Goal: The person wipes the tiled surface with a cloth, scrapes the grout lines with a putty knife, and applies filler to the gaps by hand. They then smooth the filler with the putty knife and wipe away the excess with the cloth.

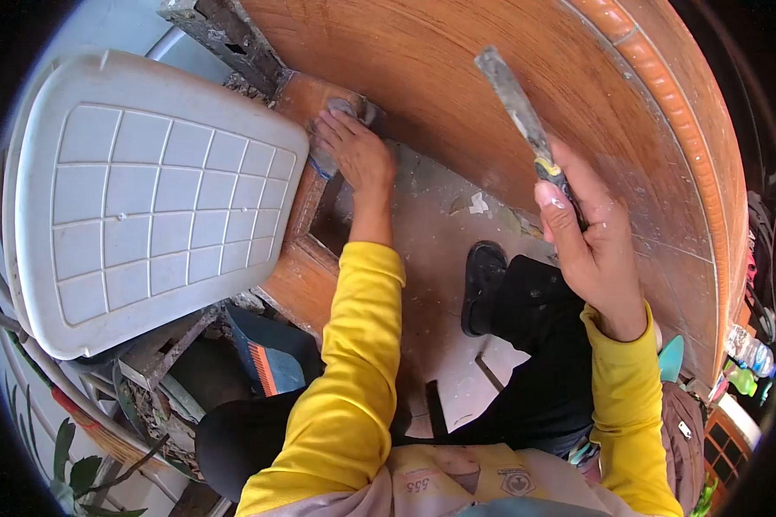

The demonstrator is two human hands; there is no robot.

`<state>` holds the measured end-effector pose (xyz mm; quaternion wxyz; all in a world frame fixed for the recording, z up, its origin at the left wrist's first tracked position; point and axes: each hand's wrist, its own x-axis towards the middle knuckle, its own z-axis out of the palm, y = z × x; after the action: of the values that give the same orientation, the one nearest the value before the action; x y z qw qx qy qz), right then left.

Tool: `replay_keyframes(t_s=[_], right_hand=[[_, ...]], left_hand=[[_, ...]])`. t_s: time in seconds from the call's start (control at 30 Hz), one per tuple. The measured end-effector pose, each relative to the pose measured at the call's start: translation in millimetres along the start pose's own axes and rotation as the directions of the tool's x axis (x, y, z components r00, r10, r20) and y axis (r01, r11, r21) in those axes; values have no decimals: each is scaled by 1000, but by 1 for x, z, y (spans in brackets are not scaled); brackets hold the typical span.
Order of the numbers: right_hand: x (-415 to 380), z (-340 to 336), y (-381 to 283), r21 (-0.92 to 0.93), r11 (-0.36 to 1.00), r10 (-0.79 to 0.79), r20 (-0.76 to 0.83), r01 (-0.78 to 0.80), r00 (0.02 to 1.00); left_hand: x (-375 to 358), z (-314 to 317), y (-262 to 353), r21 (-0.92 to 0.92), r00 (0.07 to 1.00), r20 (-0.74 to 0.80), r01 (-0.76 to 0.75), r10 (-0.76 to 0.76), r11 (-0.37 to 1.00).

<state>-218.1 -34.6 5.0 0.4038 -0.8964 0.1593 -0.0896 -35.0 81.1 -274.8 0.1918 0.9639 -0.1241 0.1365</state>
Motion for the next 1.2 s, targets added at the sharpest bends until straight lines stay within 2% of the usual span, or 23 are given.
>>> replay_keyframes(t_s=[0.03,0.13,0.17,0.2,0.23,0.3,0.33,0.4,0.43,0.5,0.53,0.57,0.67,0.7,0.73,0.8,0.83,0.9,1.0,1.03,1.07,1.13,1.2], right_hand=[[1,0,-2,2,1000,2,19,-2,1000],[-1,4,-8,-10,999,44,72,-43,996],[-1,8,-9,-21,998,62,87,-60,994],[-2,10,-7,-35,996,85,98,-82,992],[-4,12,-2,-79,996,35,74,-29,997],[-10,16,18,-190,974,-126,-3,123,992],[-14,9,21,-214,971,-116,-21,109,993],[-26,2,24,-222,972,-84,-25,77,996],[-35,-4,19,-173,985,18,-38,-24,999],[-53,-13,11,-83,985,145,-81,-152,986],[-62,-18,7,-41,975,213,-103,-218,972],[-70,-22,3,10,968,249,-120,-250,961],[-86,-24,4,136,989,97,-313,-56,945],[-89,-26,1,193,981,90,-368,-18,925],[-92,-30,-4,226,974,82,-435,21,897],[-93,-40,-11,283,952,70,-564,113,823],[-96,-48,-9,249,958,36,-599,143,800],[-99,-56,-7,269,936,45,-733,228,679],[-107,-73,-1,244,917,35,-837,314,546],[-109,-77,6,231,911,32,-864,341,503],[-111,-82,12,214,904,25,-891,369,454],[-112,-87,20,196,904,25,-912,380,410],[-114,-94,27,182,923,21,-904,340,428]], left_hand=[[-3,1,2,12,999,-37,2,-2,1000],[1,-19,12,-378,984,64,178,-167,908],[-5,-19,22,-592,950,144,306,-276,745],[-21,-7,29,-752,903,258,411,-344,514],[-32,-2,42,-842,859,352,464,-371,277],[-55,1,76,-859,760,510,468,-403,-205],[-59,-4,96,-801,706,585,426,-399,-420],[-53,-8,119,-709,557,677,318,-481,-630],[-52,-5,121,-666,467,719,251,-514,-702],[-56,13,102,-549,456,803,313,-384,-775],[-55,14,99,-478,443,842,346,-308,-807],[-51,17,103,-421,375,884,379,-279,-824],[-55,28,114,-230,327,943,514,-59,-826],[-56,22,132,-218,260,962,529,-88,-820],[-63,6,150,-199,251,966,559,-64,-805],[-90,-26,187,-150,228,974,634,-2,-759],[-110,-40,207,-121,211,977,679,34,-724],[-149,-64,238,-55,214,954,813,210,-580],[-166,-138,271,-161,452,845,725,287,-670],[-159,-146,271,-481,667,738,624,99,-616],[-146,-150,264,-745,842,537,443,-55,-499],[-101,-168,236,-965,952,237,208,-193,-160],[-54,-179,221,-969,978,62,12,-198,-245]])
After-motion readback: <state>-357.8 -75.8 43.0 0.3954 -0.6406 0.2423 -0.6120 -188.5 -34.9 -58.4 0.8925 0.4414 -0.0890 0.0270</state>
